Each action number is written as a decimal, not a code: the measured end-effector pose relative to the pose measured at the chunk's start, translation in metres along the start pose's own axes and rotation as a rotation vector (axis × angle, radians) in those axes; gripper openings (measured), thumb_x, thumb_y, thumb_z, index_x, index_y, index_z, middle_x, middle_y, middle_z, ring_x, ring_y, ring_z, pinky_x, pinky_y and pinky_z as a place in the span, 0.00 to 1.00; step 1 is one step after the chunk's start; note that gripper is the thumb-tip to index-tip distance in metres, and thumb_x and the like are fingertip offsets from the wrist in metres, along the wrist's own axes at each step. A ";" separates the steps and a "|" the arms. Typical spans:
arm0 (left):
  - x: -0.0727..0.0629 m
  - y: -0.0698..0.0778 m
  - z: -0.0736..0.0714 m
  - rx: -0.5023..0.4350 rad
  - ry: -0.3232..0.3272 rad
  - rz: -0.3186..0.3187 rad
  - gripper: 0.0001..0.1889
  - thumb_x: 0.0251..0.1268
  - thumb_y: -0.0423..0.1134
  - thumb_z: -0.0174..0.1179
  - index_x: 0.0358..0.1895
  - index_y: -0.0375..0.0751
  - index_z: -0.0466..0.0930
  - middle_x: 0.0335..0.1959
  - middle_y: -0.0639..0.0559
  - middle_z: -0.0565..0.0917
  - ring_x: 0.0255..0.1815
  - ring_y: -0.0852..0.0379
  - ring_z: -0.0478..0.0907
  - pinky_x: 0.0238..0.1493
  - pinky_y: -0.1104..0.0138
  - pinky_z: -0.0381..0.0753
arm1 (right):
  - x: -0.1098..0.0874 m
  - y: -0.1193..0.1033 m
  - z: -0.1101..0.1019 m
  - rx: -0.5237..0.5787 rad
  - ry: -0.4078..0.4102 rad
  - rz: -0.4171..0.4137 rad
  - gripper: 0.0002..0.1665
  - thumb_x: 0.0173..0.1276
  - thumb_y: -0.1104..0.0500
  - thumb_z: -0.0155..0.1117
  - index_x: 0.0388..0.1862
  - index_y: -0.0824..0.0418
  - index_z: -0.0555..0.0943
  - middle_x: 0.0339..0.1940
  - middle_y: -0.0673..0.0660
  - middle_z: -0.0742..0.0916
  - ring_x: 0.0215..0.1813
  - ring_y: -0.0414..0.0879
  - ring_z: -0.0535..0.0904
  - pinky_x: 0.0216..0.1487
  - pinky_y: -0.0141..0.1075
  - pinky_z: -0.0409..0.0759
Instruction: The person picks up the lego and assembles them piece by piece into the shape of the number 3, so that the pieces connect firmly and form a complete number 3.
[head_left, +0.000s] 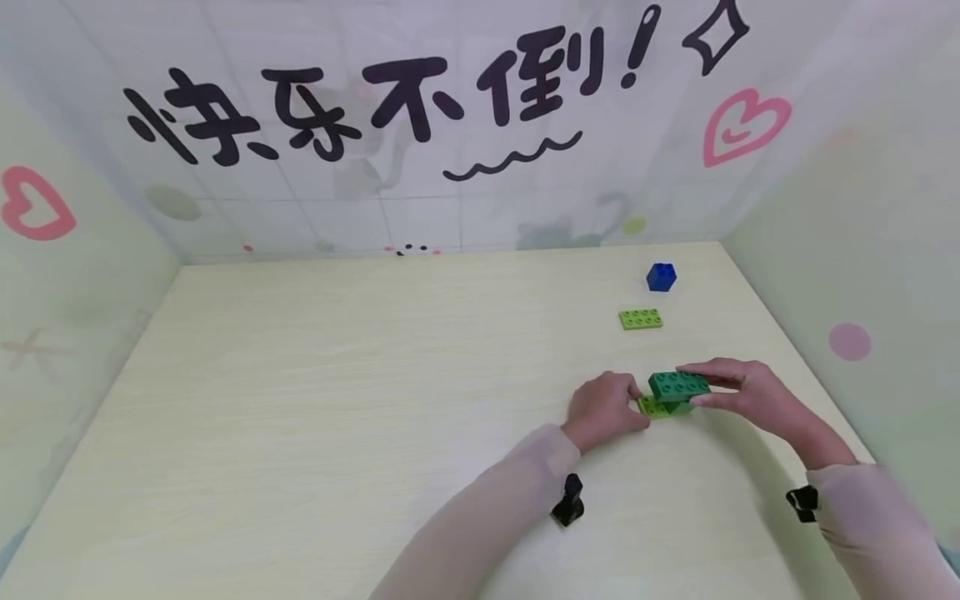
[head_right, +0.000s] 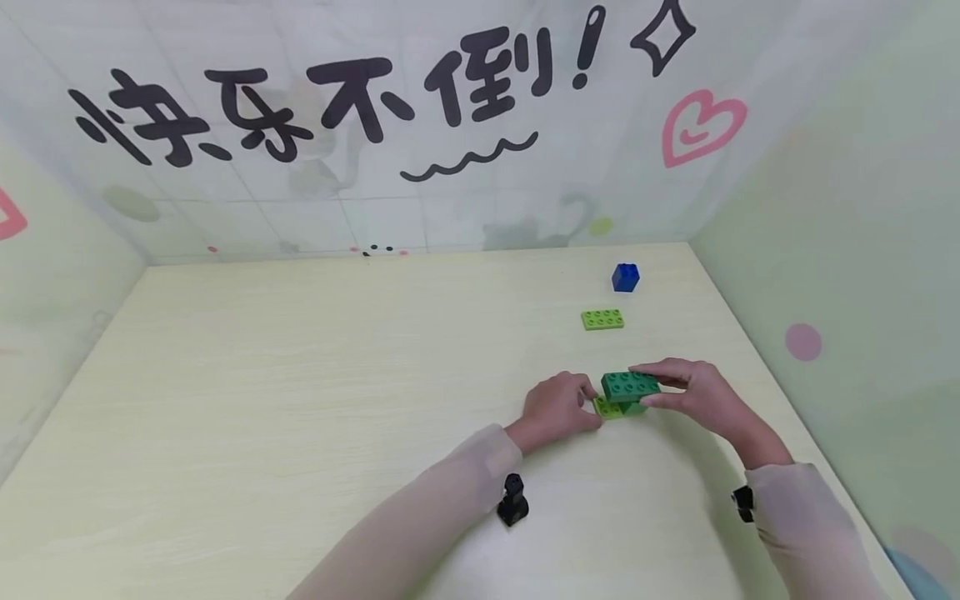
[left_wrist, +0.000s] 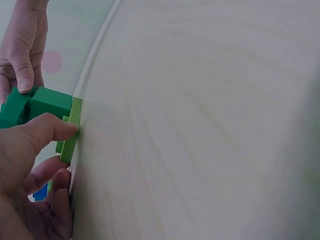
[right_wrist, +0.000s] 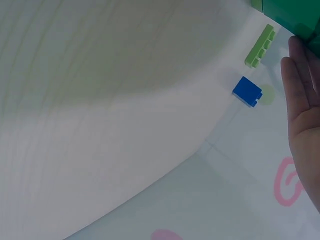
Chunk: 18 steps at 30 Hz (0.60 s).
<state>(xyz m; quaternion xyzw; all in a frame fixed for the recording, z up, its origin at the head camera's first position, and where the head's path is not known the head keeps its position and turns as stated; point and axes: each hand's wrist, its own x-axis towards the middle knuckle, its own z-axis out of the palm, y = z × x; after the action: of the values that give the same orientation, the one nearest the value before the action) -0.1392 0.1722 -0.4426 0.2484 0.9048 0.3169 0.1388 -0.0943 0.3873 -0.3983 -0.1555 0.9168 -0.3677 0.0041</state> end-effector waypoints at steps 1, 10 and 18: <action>0.000 -0.001 0.000 0.000 -0.001 0.000 0.15 0.43 0.48 0.70 0.38 0.55 0.82 0.34 0.68 0.79 0.26 0.69 0.69 0.22 0.74 0.66 | 0.001 -0.001 0.000 0.006 -0.010 0.003 0.24 0.52 0.63 0.70 0.51 0.65 0.79 0.43 0.45 0.83 0.43 0.28 0.76 0.40 0.24 0.75; 0.000 -0.001 0.003 0.024 0.010 0.028 0.14 0.43 0.49 0.70 0.36 0.55 0.81 0.32 0.68 0.78 0.26 0.70 0.69 0.22 0.75 0.65 | -0.003 -0.005 -0.002 0.022 -0.067 0.022 0.28 0.58 0.62 0.66 0.58 0.69 0.73 0.53 0.61 0.79 0.49 0.26 0.73 0.46 0.20 0.70; 0.000 -0.002 0.000 0.032 0.000 0.006 0.15 0.44 0.49 0.70 0.37 0.55 0.81 0.32 0.68 0.78 0.26 0.69 0.69 0.22 0.74 0.65 | -0.003 -0.007 0.006 0.026 0.001 0.073 0.27 0.57 0.62 0.67 0.56 0.67 0.75 0.49 0.54 0.81 0.46 0.26 0.74 0.44 0.21 0.71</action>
<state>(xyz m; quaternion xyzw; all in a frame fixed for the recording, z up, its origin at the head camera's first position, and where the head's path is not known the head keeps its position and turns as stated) -0.1400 0.1710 -0.4440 0.2530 0.9090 0.3030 0.1338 -0.0884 0.3790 -0.3982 -0.1216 0.9170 -0.3795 0.0190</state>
